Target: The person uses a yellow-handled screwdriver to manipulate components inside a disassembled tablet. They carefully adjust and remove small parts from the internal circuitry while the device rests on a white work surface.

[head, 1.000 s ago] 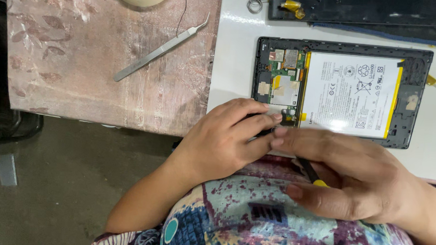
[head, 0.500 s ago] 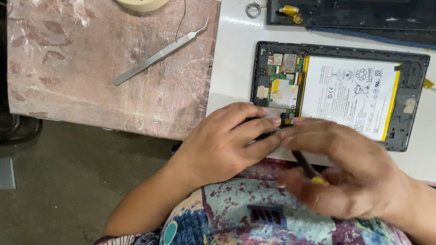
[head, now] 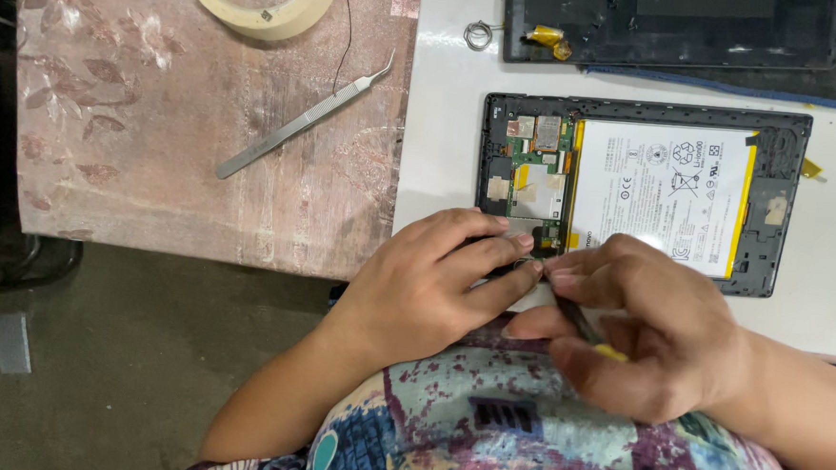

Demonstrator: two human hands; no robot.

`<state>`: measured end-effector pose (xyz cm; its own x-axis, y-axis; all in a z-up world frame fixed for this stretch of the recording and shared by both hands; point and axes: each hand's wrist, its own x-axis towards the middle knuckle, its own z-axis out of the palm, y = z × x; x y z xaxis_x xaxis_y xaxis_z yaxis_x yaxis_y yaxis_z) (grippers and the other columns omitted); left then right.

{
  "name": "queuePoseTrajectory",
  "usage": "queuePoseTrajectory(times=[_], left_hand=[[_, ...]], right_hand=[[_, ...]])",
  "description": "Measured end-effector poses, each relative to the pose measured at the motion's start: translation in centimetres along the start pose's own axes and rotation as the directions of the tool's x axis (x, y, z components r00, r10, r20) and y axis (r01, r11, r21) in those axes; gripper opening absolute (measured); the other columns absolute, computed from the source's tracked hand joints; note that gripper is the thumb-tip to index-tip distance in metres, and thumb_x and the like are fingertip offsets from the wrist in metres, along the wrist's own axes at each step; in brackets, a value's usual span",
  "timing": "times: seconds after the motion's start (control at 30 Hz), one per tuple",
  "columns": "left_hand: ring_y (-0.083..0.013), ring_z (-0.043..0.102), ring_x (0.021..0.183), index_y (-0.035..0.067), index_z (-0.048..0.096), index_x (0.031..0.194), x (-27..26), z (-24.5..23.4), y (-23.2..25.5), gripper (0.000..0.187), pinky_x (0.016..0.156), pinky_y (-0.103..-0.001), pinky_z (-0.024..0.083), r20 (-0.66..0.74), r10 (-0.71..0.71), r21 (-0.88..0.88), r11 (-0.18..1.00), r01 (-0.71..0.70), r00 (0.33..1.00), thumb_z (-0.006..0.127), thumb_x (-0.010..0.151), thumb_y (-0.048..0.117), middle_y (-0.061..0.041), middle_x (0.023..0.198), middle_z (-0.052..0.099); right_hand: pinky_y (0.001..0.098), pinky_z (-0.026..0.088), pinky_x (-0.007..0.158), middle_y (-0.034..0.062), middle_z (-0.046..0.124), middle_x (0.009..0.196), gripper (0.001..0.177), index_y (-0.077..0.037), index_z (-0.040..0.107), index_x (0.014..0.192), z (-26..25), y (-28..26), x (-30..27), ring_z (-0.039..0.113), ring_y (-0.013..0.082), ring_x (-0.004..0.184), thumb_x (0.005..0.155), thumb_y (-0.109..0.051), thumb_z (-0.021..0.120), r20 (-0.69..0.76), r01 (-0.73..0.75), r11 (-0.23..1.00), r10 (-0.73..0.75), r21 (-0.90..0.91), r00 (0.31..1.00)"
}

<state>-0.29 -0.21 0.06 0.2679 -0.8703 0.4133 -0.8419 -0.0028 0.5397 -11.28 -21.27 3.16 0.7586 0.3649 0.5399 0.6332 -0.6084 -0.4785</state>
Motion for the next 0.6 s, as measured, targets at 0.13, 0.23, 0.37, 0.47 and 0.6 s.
queuePoseTrajectory(times=[0.13,0.23,0.37,0.47,0.6], left_hand=[[-0.0273,0.063,0.121,0.009,0.076,0.113,0.0,-0.1,-0.2,0.025,0.098,-0.041,0.057,0.003,0.005,-0.026,1.0,-0.005,1.0,0.07,0.09,0.016,-0.005,0.121,0.068],[-0.027,0.063,0.122,0.008,0.076,0.112,0.0,-0.1,-0.2,0.021,0.099,-0.041,0.057,-0.026,0.015,-0.044,0.999,-0.016,1.0,0.071,0.092,0.016,-0.005,0.122,0.068],[-0.0276,0.063,0.122,0.008,0.076,0.11,0.0,0.0,-0.2,0.02,0.099,-0.041,0.057,-0.03,0.003,-0.059,0.998,-0.005,1.0,0.072,0.092,0.015,-0.007,0.122,0.068],[-0.0276,0.064,0.122,0.008,0.076,0.109,0.1,-0.1,-0.1,0.021,0.098,-0.041,0.058,-0.013,-0.006,-0.061,0.998,0.005,1.0,0.072,0.09,0.016,-0.007,0.121,0.068],[-0.027,0.063,0.122,0.008,0.075,0.115,0.1,-0.2,-0.1,0.026,0.098,-0.041,0.057,0.0,-0.016,-0.069,0.997,0.016,1.0,0.07,0.091,0.017,-0.006,0.121,0.068]], right_hand=[[0.0464,0.065,0.08,0.0197,0.061,0.103,0.037,-0.014,0.058,0.094,-1.2,-0.9,1.1,0.071,0.0389,0.095,0.078,-0.013,0.091,0.081,-0.073,0.994,0.067,0.082,0.994],[0.0368,0.065,0.077,0.0279,0.062,0.12,0.037,-0.019,0.066,0.104,-2.8,-2.2,2.3,0.071,0.0411,0.106,0.073,-0.011,0.085,0.194,-0.206,0.963,0.172,0.174,0.966],[0.026,0.061,0.062,0.0288,0.065,0.12,0.038,-0.016,0.067,0.109,-2.8,-1.7,1.8,0.077,0.0326,0.097,0.077,-0.008,0.086,0.233,-0.24,0.938,0.183,0.249,0.955],[0.036,0.066,0.07,0.0266,0.062,0.109,0.037,-0.016,0.064,0.106,-1.7,-1.2,0.9,0.074,0.0359,0.091,0.079,-0.004,0.085,0.148,-0.097,0.984,0.074,0.149,0.986],[0.0462,0.066,0.072,0.0211,0.058,0.099,0.034,-0.017,0.06,0.102,-0.6,-0.2,0.0,0.071,0.037,0.084,0.084,-0.002,0.085,0.058,0.069,0.996,-0.072,0.064,0.996]])
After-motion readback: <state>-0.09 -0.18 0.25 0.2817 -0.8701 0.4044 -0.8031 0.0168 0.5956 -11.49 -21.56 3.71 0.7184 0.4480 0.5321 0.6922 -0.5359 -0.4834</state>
